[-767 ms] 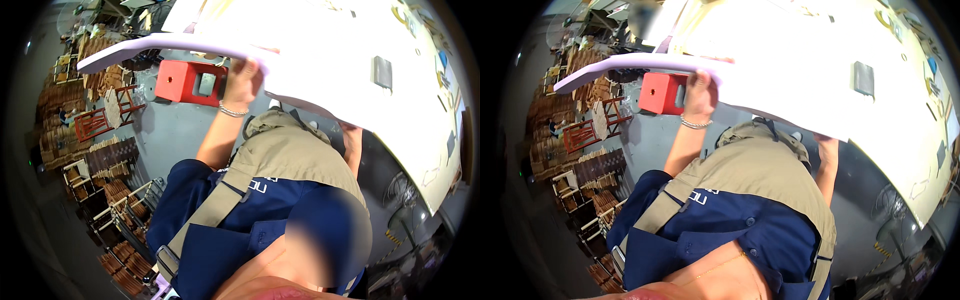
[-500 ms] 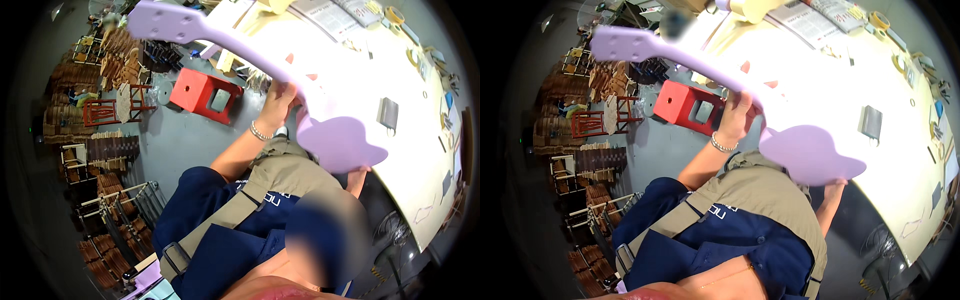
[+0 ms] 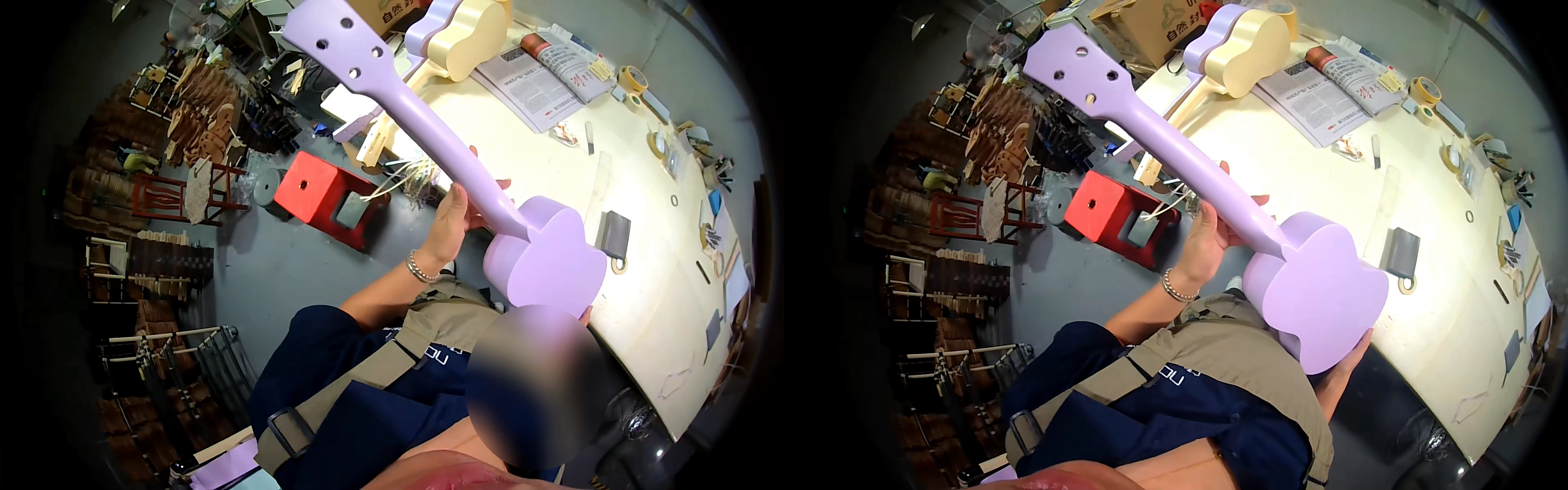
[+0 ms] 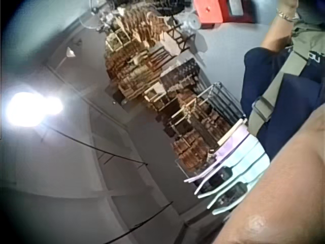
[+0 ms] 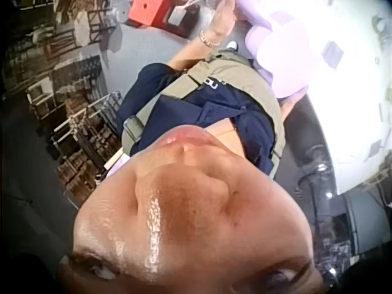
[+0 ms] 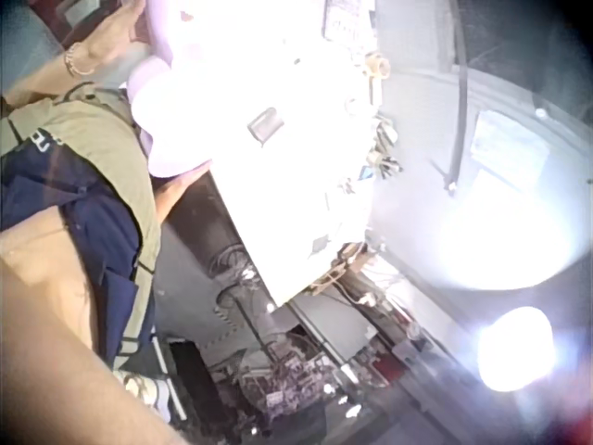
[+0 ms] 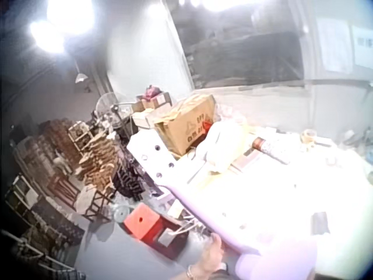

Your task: The person sands the edges of a light-colored guitar body and a purple guitar neck using a sanding block. They repeatedly rub the block along the contours, flip the parts to access different sides, and place the finished pieces on a nearby rack.

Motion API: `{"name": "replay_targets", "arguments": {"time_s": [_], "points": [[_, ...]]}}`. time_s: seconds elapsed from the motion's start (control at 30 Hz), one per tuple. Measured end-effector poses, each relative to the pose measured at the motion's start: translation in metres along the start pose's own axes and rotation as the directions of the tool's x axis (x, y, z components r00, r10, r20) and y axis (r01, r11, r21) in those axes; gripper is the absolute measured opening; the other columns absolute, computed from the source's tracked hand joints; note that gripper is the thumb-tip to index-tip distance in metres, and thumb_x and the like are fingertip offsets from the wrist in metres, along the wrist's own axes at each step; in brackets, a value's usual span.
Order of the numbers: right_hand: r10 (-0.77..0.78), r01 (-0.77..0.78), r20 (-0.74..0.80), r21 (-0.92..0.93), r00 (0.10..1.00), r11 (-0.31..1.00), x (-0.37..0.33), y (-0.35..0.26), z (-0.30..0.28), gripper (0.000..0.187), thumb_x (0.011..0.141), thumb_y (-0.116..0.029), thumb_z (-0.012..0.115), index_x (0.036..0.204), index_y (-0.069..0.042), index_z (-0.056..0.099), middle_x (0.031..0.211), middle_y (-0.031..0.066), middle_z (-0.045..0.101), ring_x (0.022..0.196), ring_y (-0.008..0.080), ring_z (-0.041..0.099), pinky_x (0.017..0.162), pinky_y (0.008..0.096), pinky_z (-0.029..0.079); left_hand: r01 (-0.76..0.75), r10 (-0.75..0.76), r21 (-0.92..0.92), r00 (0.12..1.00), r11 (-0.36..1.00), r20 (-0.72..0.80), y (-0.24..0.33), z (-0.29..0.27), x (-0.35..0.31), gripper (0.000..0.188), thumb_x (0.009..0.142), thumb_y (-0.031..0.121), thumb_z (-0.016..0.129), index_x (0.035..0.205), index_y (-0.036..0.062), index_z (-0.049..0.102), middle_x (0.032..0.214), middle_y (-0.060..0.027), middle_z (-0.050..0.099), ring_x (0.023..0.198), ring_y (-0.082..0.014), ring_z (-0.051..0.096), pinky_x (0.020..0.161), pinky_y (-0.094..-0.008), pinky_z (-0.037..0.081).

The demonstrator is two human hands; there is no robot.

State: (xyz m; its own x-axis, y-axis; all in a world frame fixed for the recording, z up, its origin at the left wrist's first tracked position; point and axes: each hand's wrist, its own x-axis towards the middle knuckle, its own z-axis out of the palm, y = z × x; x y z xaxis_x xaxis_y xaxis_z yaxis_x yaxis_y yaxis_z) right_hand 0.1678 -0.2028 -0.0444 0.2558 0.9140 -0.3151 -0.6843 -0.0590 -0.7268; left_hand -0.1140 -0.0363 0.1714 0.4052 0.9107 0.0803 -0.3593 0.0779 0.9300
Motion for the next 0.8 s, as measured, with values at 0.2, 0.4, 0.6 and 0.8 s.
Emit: {"name": "replay_targets", "arguments": {"time_s": [0.2, 0.4, 0.6, 0.8], "points": [[0.258, -0.258, 0.013, 0.1, 0.966, 0.961, -0.015, -0.002, 0.037, 0.068, 0.082, -0.053, 0.04, 0.127, -0.002, 0.04, 0.099, 0.0135, 0.058, 0.057, 0.0168, 0.047, 0.053, 0.0254, 0.041, -0.174, 0.215, -0.311, 0.971, 0.935, 0.105, 0.022, -0.016, 0.018, 0.042, 0.082, 0.028, 0.067, 0.107, 0.0016, 0.046, 0.091, -0.0122, 0.06, 0.093, -0.0274, 0.061, 0.091, -0.0427, 0.047], [0.466, -0.474, 0.124, 0.051, 0.876, 0.879, -0.019, 0.006, 0.079, 0.089, 0.08, -0.074, 0.021, 0.131, -0.002, 0.037, 0.106, 0.0195, 0.058, 0.044, 0.0167, 0.043, 0.044, 0.0241, 0.037, -0.269, 0.28, -0.14, 0.958, 0.953, 0.062, 0.071, -0.005, 0.01, 0.027, 0.084, 0.019, 0.065, 0.101, 0.0048, 0.049, 0.079, -0.0063, 0.058, 0.071, -0.0185, 0.061, 0.079, -0.0385, 0.052], [0.44, -0.412, 0.205, -0.165, 0.875, 0.896, -0.008, -0.001, 0.097, 0.1, 0.077, -0.08, 0.008, 0.139, -0.004, 0.029, 0.122, 0.025, 0.052, 0.043, 0.0148, 0.043, 0.043, 0.0239, 0.035, -0.349, 0.425, 0.272, 0.85, 0.897, -0.31, 0.074, -0.011, 0.003, 0.021, 0.087, 0.007, 0.06, 0.106, 0.0025, 0.052, 0.079, -0.003, 0.057, 0.069, -0.0119, 0.058, 0.067, -0.026, 0.049], [0.414, -0.376, 0.23, -0.194, 0.881, 0.906, 0.004, -0.002, 0.096, 0.099, 0.078, -0.079, 0.008, 0.138, -0.003, 0.03, 0.122, 0.0227, 0.053, 0.044, 0.0152, 0.044, 0.043, 0.0241, 0.035, -0.329, 0.512, 0.463, 0.784, 0.823, -0.351, 0.078, -0.033, 0.005, 0.021, 0.088, 0.004, 0.058, 0.107, 0.0011, 0.051, 0.085, -0.0031, 0.057, 0.069, -0.012, 0.057, 0.066, -0.0263, 0.048]]}}
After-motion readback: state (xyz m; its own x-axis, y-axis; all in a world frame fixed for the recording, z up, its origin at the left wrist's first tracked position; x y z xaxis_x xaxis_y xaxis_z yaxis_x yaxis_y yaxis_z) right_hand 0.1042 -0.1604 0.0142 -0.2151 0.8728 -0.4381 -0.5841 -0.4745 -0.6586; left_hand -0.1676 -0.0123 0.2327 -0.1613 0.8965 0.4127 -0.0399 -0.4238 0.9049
